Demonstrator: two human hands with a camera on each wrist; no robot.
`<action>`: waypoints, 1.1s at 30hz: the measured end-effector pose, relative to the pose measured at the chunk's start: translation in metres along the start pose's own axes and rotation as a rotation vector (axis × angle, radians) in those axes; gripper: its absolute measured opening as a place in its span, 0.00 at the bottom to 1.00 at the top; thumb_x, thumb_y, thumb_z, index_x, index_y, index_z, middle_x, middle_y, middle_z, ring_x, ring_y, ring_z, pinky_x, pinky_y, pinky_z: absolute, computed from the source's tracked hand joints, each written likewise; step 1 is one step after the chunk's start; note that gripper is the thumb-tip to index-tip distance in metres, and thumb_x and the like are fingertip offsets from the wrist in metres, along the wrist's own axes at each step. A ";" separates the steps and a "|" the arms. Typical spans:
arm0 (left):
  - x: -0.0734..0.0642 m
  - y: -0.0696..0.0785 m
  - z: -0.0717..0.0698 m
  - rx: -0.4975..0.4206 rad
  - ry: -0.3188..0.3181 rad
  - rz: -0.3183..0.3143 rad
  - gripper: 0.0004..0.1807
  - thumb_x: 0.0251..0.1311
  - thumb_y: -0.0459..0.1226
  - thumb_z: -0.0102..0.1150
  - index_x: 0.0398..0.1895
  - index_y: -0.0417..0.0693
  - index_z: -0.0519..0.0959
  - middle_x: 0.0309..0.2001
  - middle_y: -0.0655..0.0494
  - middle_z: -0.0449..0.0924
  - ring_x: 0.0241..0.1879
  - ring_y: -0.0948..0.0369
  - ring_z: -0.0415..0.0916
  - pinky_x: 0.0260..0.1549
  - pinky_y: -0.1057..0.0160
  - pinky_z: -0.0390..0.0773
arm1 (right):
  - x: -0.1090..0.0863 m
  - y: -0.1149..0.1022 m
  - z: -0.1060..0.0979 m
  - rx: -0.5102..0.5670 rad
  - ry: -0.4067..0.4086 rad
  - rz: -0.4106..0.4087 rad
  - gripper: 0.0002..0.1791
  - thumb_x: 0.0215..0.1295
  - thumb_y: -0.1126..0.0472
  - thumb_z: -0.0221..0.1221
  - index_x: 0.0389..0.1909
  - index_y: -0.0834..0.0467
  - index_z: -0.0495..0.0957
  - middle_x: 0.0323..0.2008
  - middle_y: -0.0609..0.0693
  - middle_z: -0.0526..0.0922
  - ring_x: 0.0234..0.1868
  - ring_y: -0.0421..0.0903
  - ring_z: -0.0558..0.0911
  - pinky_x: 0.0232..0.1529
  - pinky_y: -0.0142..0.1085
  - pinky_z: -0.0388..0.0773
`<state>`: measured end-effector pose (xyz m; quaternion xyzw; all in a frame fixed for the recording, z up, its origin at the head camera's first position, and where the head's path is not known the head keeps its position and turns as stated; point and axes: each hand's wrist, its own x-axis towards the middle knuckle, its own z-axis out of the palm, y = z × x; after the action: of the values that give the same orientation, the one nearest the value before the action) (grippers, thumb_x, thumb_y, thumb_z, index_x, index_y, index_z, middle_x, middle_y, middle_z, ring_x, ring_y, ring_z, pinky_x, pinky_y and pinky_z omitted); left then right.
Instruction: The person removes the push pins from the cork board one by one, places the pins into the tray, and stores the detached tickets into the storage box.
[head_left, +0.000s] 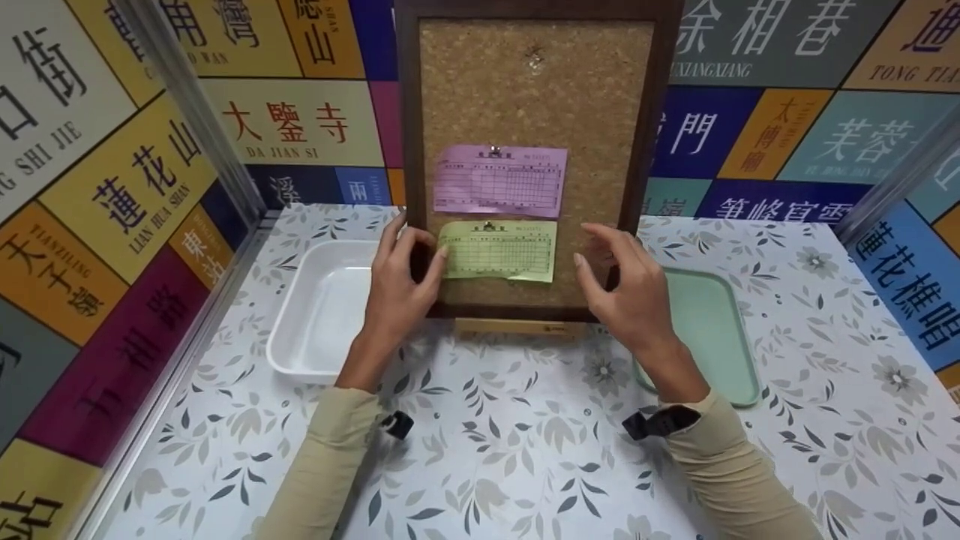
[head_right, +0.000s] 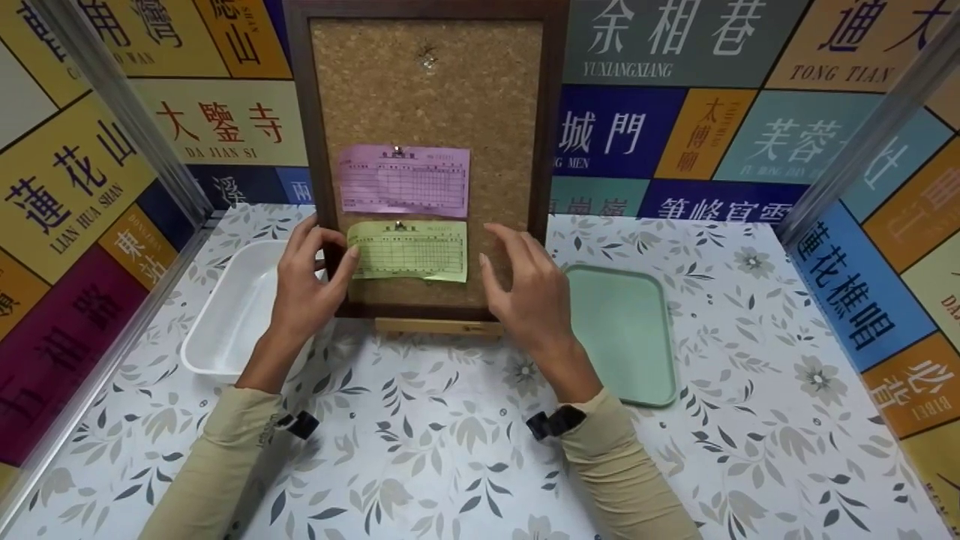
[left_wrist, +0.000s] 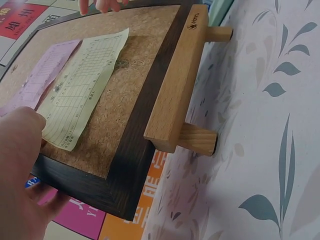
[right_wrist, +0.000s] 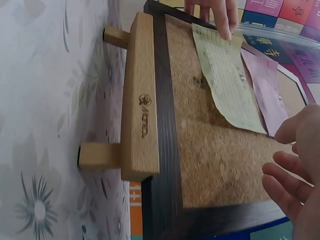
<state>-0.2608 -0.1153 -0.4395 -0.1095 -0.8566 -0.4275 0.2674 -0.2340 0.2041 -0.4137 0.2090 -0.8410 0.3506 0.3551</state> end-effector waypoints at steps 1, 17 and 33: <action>0.000 0.000 0.000 -0.003 0.001 -0.001 0.14 0.77 0.51 0.63 0.49 0.51 0.81 0.80 0.49 0.66 0.84 0.51 0.59 0.81 0.45 0.66 | 0.001 -0.002 0.002 0.006 -0.002 -0.001 0.22 0.74 0.59 0.68 0.66 0.53 0.82 0.47 0.53 0.89 0.45 0.46 0.88 0.47 0.40 0.84; 0.005 -0.003 0.003 -0.014 0.036 0.060 0.16 0.76 0.51 0.64 0.46 0.47 0.81 0.76 0.45 0.69 0.83 0.48 0.61 0.81 0.47 0.65 | 0.012 -0.018 0.040 0.167 -0.055 -0.023 0.17 0.74 0.66 0.66 0.61 0.61 0.84 0.45 0.55 0.88 0.43 0.43 0.91 0.46 0.34 0.89; 0.012 0.000 0.010 0.002 0.020 0.022 0.29 0.60 0.59 0.78 0.46 0.47 0.79 0.79 0.40 0.65 0.82 0.43 0.61 0.78 0.44 0.68 | 0.023 -0.029 0.073 0.186 -0.031 0.004 0.11 0.72 0.64 0.69 0.52 0.61 0.87 0.40 0.53 0.90 0.37 0.42 0.89 0.40 0.36 0.88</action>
<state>-0.2743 -0.1077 -0.4384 -0.1145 -0.8530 -0.4248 0.2807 -0.2649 0.1281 -0.4202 0.2448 -0.8106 0.4246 0.3205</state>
